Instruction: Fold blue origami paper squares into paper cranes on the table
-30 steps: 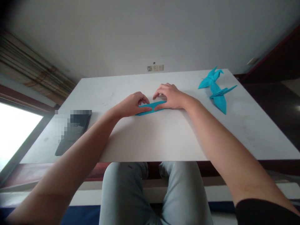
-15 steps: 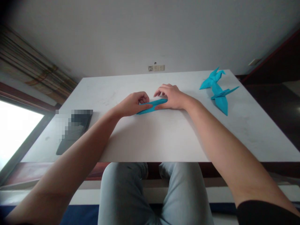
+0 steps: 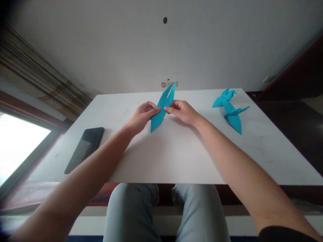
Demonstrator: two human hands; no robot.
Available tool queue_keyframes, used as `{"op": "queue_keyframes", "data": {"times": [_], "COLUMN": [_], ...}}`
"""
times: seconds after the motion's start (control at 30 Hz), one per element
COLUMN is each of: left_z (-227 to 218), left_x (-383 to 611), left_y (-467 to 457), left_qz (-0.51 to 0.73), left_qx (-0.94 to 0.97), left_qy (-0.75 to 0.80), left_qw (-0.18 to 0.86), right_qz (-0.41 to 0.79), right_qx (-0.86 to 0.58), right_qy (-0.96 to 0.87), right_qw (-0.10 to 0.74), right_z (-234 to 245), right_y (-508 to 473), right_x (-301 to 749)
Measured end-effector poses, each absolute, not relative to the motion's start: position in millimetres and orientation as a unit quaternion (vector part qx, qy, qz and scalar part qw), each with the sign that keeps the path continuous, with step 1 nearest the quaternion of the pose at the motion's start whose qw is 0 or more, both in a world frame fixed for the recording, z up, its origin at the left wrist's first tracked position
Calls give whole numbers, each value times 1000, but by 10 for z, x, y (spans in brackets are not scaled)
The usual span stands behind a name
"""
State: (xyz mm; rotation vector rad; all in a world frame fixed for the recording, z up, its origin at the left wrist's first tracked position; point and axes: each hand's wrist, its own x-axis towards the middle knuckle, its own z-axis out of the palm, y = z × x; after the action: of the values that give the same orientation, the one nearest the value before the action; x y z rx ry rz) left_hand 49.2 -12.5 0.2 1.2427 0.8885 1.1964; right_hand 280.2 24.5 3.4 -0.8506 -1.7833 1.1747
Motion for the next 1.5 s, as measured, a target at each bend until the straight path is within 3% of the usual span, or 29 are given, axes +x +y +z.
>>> {"op": "queue_keyframes", "data": {"times": [0.13,0.47,1.1,1.5], "left_z": [-22,-69,-15,4], "left_x": [495,497,420,462], "left_y": [-118,-78,-73,-98], "left_qz": [497,530,524,511], "left_qx": [539,627,603,614], "left_qy": [352,321,335,317], "left_qw": [582,473,499,511], "right_qz": [483,460,518,487], "right_qx": [-320,-289,-271,-296], "right_qy": [-692,-684,-712,-706], "right_qw": [430,487,389,421], "right_z": [50,-28,108,92], "right_y": [232,300,229,223], "right_x": [2782,2828,2972,2888]}}
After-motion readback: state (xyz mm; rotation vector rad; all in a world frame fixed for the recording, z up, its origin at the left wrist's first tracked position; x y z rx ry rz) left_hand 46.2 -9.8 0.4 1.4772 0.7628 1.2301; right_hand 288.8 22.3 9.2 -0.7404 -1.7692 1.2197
